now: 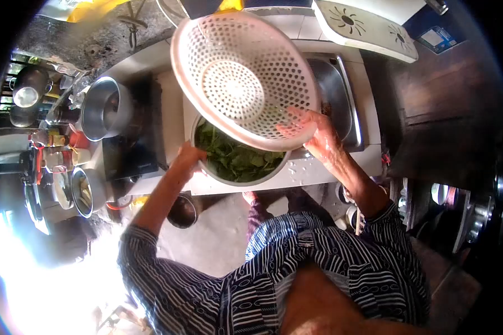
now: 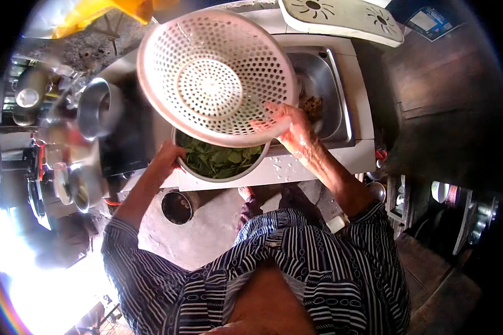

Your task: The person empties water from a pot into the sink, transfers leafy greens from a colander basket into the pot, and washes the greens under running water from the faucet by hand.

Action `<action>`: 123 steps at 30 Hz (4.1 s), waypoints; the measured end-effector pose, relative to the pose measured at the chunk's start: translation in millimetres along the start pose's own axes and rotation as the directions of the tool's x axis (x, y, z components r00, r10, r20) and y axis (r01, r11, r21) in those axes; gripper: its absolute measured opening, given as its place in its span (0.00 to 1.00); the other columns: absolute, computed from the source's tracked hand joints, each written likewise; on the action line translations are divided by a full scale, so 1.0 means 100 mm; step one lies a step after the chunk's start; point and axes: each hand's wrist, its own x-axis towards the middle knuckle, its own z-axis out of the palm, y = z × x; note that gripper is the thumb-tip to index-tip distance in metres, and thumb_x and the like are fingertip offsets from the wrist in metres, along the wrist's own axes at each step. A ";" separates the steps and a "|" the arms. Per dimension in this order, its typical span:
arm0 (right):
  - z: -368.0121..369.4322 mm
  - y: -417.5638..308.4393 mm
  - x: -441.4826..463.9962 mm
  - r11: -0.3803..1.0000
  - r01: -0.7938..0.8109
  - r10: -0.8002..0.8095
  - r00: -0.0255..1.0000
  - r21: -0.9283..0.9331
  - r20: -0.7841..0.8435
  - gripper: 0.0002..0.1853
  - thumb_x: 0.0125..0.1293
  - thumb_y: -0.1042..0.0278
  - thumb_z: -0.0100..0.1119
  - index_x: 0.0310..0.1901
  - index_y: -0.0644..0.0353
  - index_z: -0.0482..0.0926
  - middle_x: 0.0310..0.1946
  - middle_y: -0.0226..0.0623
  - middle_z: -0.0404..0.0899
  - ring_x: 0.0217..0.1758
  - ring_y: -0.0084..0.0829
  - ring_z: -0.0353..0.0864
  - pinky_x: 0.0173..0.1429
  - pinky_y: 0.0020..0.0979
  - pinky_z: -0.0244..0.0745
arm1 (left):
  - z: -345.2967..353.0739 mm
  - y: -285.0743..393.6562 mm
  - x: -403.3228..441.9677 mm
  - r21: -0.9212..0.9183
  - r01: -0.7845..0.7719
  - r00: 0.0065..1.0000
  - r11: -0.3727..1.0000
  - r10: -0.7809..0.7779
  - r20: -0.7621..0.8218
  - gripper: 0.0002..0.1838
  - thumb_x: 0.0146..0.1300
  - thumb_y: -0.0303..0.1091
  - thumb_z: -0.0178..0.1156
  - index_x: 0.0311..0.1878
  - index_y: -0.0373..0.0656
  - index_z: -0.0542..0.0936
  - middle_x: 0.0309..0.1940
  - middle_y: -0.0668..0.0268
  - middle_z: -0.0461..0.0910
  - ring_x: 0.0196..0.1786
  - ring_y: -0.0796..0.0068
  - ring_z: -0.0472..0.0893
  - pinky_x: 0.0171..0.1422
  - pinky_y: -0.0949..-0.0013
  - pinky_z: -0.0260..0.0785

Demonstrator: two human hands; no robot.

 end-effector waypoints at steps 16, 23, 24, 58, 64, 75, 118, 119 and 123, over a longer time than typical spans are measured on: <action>-1.25 -0.70 0.01 0.847 0.050 -0.279 0.890 -0.529 -0.362 0.20 0.52 0.61 0.52 0.45 0.64 0.70 0.31 0.35 0.71 0.34 0.30 0.74 0.37 0.29 0.70 | 0.07 -0.80 -0.99 -0.277 -0.042 0.996 0.960 0.018 -0.088 0.24 0.40 0.20 0.50 0.47 0.33 0.66 0.33 0.57 0.74 0.20 0.64 0.77 0.12 0.70 0.72; -1.72 -0.32 0.74 0.264 0.006 -0.509 0.850 -0.965 -0.134 0.18 0.45 0.57 0.57 0.29 0.66 0.75 0.21 0.34 0.74 0.25 0.25 0.70 0.31 0.30 0.65 | 0.08 -1.00 -0.97 -0.368 -0.071 0.991 0.927 0.024 -0.131 0.25 0.38 0.19 0.48 0.47 0.36 0.67 0.33 0.58 0.75 0.22 0.65 0.78 0.14 0.68 0.74; -1.73 -0.24 0.90 0.132 -0.015 -0.491 0.867 -0.991 -0.079 0.18 0.45 0.57 0.58 0.31 0.66 0.75 0.21 0.35 0.74 0.26 0.26 0.71 0.33 0.32 0.67 | 0.08 -0.99 -0.97 -0.365 -0.069 0.991 0.929 0.022 -0.133 0.25 0.38 0.19 0.48 0.47 0.36 0.67 0.33 0.58 0.75 0.22 0.65 0.78 0.14 0.68 0.74; -0.77 0.41 0.39 0.737 -0.156 0.185 0.982 -0.658 -0.025 0.32 0.54 0.63 0.53 0.59 0.62 0.55 0.43 0.45 0.72 0.33 0.29 0.77 0.30 0.25 0.74 | 0.16 0.47 -0.04 0.417 -0.049 0.995 0.908 0.080 -0.058 0.09 0.32 0.21 0.54 0.23 0.30 0.74 0.11 0.60 0.71 0.10 0.72 0.71 0.11 0.74 0.63; -0.75 0.28 1.05 0.284 0.383 -0.300 0.906 -0.879 0.298 0.30 0.59 0.56 0.51 0.61 0.57 0.57 0.55 0.45 0.65 0.58 0.38 0.63 0.62 0.33 0.55 | 0.29 0.68 -0.05 0.535 -0.098 0.995 0.839 0.090 0.041 0.11 0.43 0.30 0.55 0.24 0.28 0.75 0.14 0.56 0.74 0.12 0.69 0.74 0.13 0.72 0.66; -0.55 0.24 1.05 0.298 0.526 -0.128 0.849 -0.796 0.513 0.27 0.57 0.55 0.54 0.57 0.52 0.64 0.57 0.46 0.62 0.61 0.39 0.59 0.63 0.35 0.53 | 0.54 1.14 0.08 0.664 0.125 0.992 0.738 -0.091 -0.086 0.10 0.38 0.25 0.56 0.25 0.26 0.75 0.16 0.55 0.74 0.12 0.65 0.74 0.12 0.69 0.66; -0.12 1.37 1.34 0.625 0.523 -0.077 0.780 -0.580 0.621 0.41 0.45 0.40 0.57 0.58 0.56 0.62 0.59 0.51 0.55 0.63 0.45 0.54 0.65 0.38 0.49 | 0.72 1.86 0.49 0.983 -0.159 0.965 -0.097 -0.227 0.133 0.10 0.34 0.32 0.62 0.21 0.35 0.79 0.15 0.53 0.75 0.22 0.65 0.79 0.32 0.69 0.72; -0.11 1.34 1.32 0.642 0.499 -0.062 0.790 -0.582 0.609 0.41 0.45 0.42 0.58 0.58 0.56 0.61 0.59 0.50 0.56 0.62 0.44 0.56 0.65 0.37 0.50 | 0.71 1.86 0.52 0.941 -0.275 0.943 -0.199 -0.247 0.223 0.10 0.34 0.33 0.62 0.22 0.37 0.79 0.16 0.53 0.75 0.24 0.65 0.79 0.34 0.69 0.72; -0.04 1.10 1.20 0.819 0.356 -0.032 0.810 -0.449 0.585 0.39 0.46 0.48 0.62 0.58 0.58 0.61 0.57 0.47 0.61 0.59 0.37 0.62 0.62 0.33 0.56 | 0.69 1.86 0.61 0.966 -0.110 0.986 -0.235 -0.147 0.077 0.10 0.35 0.35 0.62 0.23 0.41 0.80 0.18 0.54 0.75 0.28 0.61 0.79 0.39 0.69 0.70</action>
